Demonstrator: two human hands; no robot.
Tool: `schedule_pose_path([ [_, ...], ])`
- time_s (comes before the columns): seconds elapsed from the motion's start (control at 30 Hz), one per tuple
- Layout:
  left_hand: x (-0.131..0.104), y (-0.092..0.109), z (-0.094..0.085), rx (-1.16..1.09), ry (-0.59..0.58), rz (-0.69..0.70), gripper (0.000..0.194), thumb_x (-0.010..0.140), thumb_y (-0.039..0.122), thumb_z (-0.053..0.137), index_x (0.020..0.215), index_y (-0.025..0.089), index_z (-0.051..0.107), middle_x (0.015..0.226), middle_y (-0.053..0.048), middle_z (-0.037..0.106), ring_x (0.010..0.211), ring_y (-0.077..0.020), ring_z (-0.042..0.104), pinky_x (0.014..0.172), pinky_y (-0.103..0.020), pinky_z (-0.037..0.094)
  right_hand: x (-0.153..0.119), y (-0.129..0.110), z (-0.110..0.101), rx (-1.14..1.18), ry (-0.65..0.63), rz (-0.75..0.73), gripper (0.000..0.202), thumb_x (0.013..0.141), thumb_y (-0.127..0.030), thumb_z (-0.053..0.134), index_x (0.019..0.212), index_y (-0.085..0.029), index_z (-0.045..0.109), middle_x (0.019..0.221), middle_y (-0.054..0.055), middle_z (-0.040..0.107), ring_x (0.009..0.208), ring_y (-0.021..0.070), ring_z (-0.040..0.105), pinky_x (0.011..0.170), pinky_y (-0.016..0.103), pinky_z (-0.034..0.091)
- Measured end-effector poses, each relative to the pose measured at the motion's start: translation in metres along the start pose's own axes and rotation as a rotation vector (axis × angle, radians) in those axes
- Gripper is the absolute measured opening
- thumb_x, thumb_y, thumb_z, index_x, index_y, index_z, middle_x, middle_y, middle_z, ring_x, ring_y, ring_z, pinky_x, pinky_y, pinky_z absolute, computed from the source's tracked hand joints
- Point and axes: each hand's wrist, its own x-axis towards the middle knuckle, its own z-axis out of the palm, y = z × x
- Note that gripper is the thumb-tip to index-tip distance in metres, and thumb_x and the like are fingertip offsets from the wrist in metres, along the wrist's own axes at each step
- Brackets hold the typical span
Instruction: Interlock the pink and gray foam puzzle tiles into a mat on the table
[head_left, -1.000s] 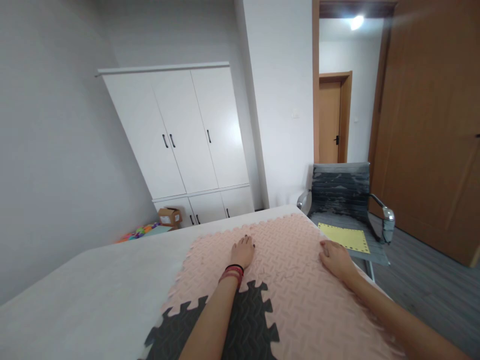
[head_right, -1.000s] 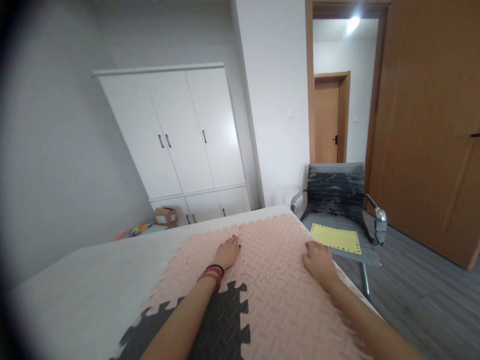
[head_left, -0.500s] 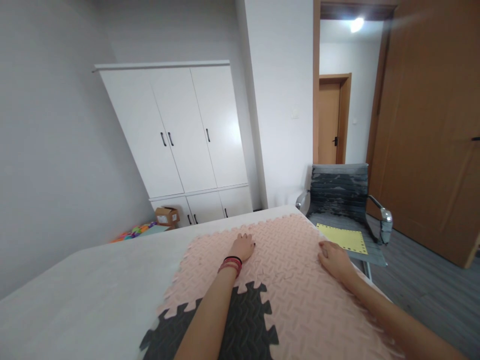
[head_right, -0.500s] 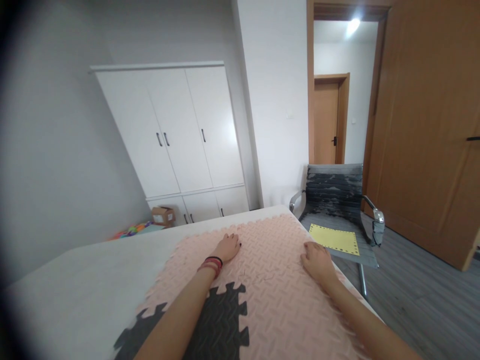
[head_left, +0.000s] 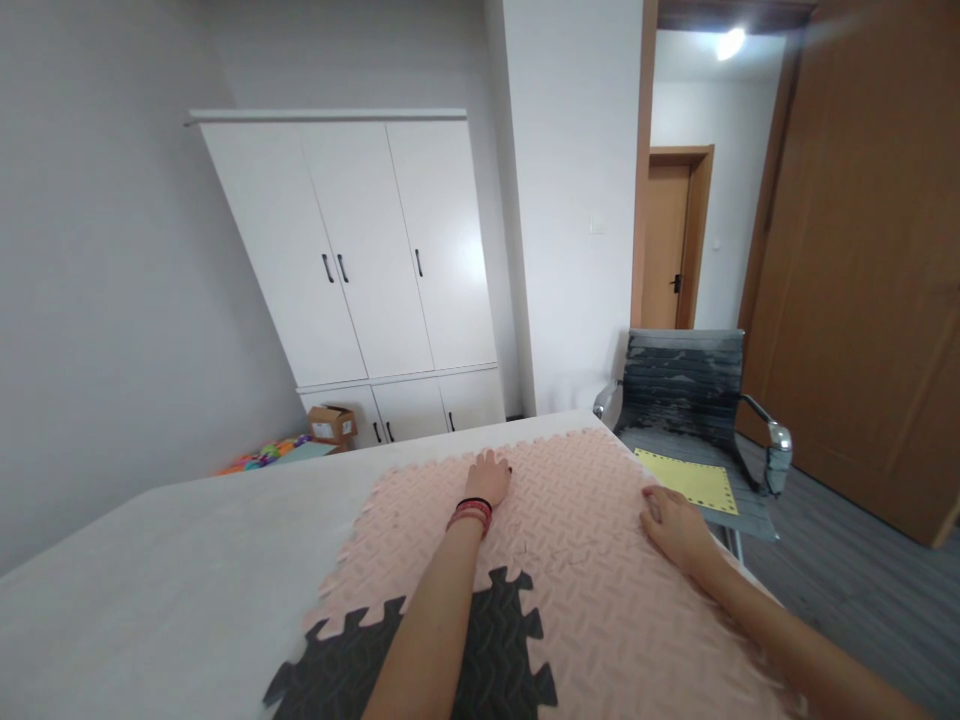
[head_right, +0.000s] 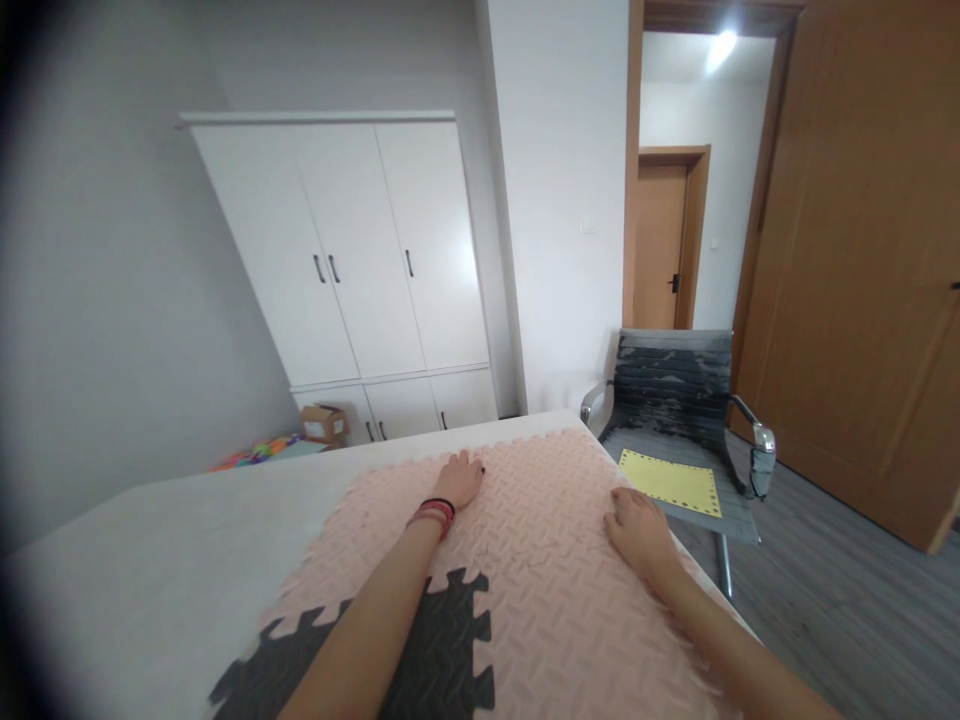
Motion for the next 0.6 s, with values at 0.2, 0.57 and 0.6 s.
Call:
schedule_pose_path([
  [0.2,0.0,-0.009,0.001,-0.022,0.021,0.009,0.04,0.088,0.04,0.054,0.122,0.019,0.051,0.125,-0.009,0.053,0.109,-0.022,0.054,0.09,-0.046,0.048,0.002,0.001,0.003,0.005,-0.011,0.002,0.04,0.081,-0.025,0.039,0.113,-0.011,0.057,0.113,0.015,0.062,0.111,0.0245,0.053,0.098,0.034,0.034],
  [0.57,0.028,-0.012,0.006,-0.116,-0.141,-0.053,0.042,0.087,0.043,0.054,0.121,0.018,0.052,0.125,-0.009,0.053,0.109,-0.0225,0.054,0.092,-0.047,0.046,0.005,-0.002,0.001,-0.002,-0.06,0.039,0.038,0.081,-0.026,0.041,0.113,-0.013,0.055,0.115,0.013,0.061,0.111,0.0248,0.052,0.098,0.033,0.032],
  [0.6,0.029,-0.013,0.007,-0.127,-0.145,-0.056,0.043,0.087,0.043,0.054,0.122,0.019,0.051,0.125,-0.009,0.053,0.109,-0.0226,0.054,0.092,-0.047,0.046,0.005,-0.003,0.0,-0.002,-0.061,0.045,0.038,0.081,-0.026,0.041,0.113,-0.013,0.055,0.115,0.013,0.061,0.111,0.0249,0.051,0.098,0.033,0.032],
])
